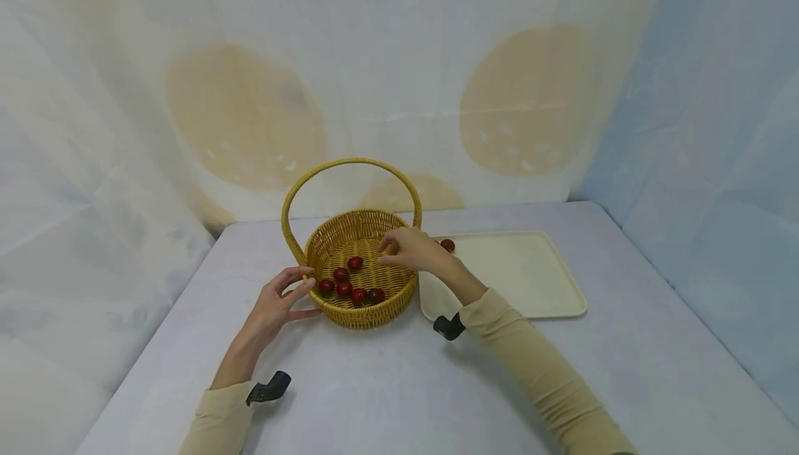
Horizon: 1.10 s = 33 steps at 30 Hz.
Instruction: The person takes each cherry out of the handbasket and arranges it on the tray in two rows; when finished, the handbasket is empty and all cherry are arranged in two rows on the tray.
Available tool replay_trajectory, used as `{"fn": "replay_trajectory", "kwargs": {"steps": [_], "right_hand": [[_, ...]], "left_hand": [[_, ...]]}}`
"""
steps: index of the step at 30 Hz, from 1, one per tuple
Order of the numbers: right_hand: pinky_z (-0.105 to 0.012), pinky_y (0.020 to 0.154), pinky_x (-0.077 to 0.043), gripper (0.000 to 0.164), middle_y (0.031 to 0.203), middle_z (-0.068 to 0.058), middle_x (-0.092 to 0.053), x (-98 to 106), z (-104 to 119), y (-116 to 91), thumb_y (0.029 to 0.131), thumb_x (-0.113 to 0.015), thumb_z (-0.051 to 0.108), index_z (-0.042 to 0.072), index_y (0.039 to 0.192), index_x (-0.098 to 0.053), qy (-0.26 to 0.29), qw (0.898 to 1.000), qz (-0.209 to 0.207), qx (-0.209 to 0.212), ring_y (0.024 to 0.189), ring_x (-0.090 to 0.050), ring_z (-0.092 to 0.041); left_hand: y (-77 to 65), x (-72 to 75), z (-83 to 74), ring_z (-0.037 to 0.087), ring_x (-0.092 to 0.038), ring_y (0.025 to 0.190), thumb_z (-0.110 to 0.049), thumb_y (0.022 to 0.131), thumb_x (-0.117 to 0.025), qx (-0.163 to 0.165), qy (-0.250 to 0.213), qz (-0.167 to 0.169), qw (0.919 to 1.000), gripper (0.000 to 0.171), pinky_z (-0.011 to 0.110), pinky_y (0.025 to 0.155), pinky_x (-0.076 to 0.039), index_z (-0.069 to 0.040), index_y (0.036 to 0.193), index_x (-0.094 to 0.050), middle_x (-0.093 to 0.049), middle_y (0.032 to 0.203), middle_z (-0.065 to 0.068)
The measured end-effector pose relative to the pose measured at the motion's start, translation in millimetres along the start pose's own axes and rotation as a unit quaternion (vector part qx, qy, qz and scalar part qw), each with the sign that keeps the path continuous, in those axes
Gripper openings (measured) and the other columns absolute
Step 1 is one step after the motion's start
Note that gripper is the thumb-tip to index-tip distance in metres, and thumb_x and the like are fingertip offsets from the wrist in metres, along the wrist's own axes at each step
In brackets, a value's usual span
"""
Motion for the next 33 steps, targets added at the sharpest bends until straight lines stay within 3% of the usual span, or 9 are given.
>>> {"fn": "replay_trajectory", "kwargs": {"steps": [8, 19, 27, 33], "right_hand": [[-0.022, 0.062, -0.055, 0.031, 0.098, -0.007, -0.074, -7, 4, 11, 0.092, -0.070, 0.032, 0.010, 0.114, -0.068, 0.006, 1.000, 0.017, -0.010, 0.080, -0.070, -0.017], [-0.025, 0.070, -0.057, 0.038, 0.103, -0.009, -0.073, -28, 5, 28, 0.092, -0.070, 0.031, 0.006, 0.120, -0.066, 0.017, 0.999, 0.033, -0.005, 0.088, -0.069, -0.019], [-0.022, 0.063, -0.052, 0.036, 0.101, -0.009, -0.071, -47, -2, 43, 0.092, -0.070, 0.030, 0.008, 0.120, -0.065, 0.009, 0.999, 0.040, -0.025, 0.078, -0.064, -0.015], [-0.025, 0.071, -0.054, 0.037, 0.106, -0.008, -0.071, -52, -1, 48, 0.092, -0.070, 0.031, 0.009, 0.121, -0.064, -0.008, 0.999, 0.028, -0.034, 0.088, -0.065, -0.017]], "left_hand": [[-1.0, 0.7, -0.2, 0.038, -0.036, 0.141, -0.036, 0.093, -0.067, -0.003, -0.004, 0.001, 1.0000, 0.059, 0.056, 0.086, -0.059, -0.008, 0.139, -0.044, -0.032, 0.152, 0.010], [-2.0, 2.8, 0.0, 0.038, -0.035, 0.141, -0.037, 0.093, -0.067, -0.003, -0.002, 0.001, 1.0000, 0.060, 0.057, 0.087, -0.058, -0.007, 0.140, -0.044, -0.032, 0.152, 0.010], [-1.1, 1.7, 2.7, 0.038, -0.035, 0.142, -0.036, 0.093, -0.067, 0.001, -0.007, 0.001, 1.0000, 0.057, 0.056, 0.087, -0.059, -0.008, 0.138, -0.044, -0.032, 0.152, 0.010], [-0.8, 0.1, 1.8, 0.039, -0.035, 0.142, -0.037, 0.093, -0.067, -0.001, 0.000, 0.003, 1.0000, 0.059, 0.055, 0.086, -0.059, -0.008, 0.139, -0.044, -0.031, 0.153, 0.011]]}}
Point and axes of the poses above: each hand's wrist, its own y-axis towards the middle knuckle, its own x-axis out of the back of the hand, z = x × y, the point moved 2 cm from there along y, towards the middle knuckle
